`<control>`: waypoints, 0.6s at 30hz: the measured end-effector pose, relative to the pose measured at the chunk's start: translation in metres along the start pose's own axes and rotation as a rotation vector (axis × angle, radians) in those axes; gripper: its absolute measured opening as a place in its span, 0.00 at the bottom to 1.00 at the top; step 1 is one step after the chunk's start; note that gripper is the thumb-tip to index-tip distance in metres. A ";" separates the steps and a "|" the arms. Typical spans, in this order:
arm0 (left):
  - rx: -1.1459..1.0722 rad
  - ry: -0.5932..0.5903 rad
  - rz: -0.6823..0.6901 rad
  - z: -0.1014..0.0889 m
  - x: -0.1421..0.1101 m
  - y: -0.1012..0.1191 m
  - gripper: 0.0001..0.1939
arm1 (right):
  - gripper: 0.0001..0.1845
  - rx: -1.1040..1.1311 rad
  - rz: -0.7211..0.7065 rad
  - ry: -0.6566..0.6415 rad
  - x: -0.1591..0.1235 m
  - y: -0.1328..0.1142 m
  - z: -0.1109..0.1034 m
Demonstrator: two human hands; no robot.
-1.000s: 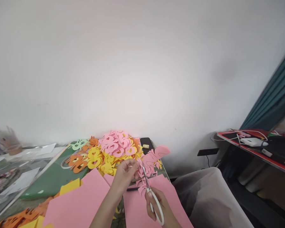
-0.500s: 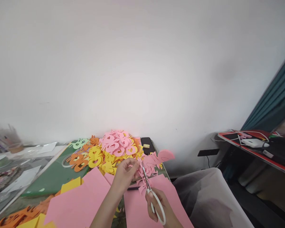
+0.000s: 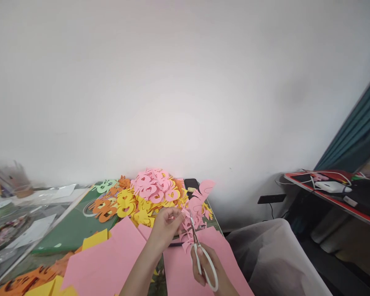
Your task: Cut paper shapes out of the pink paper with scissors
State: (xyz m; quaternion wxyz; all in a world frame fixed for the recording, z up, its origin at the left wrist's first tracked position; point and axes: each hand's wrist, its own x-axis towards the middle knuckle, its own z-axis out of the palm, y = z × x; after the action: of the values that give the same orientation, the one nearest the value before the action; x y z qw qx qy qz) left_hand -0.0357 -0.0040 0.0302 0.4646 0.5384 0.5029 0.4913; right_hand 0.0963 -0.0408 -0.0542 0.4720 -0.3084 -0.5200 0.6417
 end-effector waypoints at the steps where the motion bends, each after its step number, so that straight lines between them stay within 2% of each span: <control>1: -0.004 0.005 -0.010 0.000 0.000 0.000 0.11 | 0.25 0.000 -0.011 -0.003 0.000 0.000 0.000; 5: -0.025 0.004 -0.034 -0.002 0.001 0.001 0.13 | 0.25 -0.002 0.002 -0.015 0.000 0.000 0.001; 13: -0.028 0.003 0.020 -0.002 0.000 0.002 0.14 | 0.25 0.018 0.044 -0.025 0.000 -0.003 0.001; 18: 0.001 0.042 0.026 -0.003 -0.001 0.004 0.14 | 0.25 0.024 0.054 -0.016 0.000 -0.003 0.000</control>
State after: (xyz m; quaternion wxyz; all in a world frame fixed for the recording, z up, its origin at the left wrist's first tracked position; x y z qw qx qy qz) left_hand -0.0381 -0.0052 0.0344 0.4474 0.5346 0.5057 0.5083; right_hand 0.0974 -0.0410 -0.0517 0.4540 -0.3116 -0.5075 0.6628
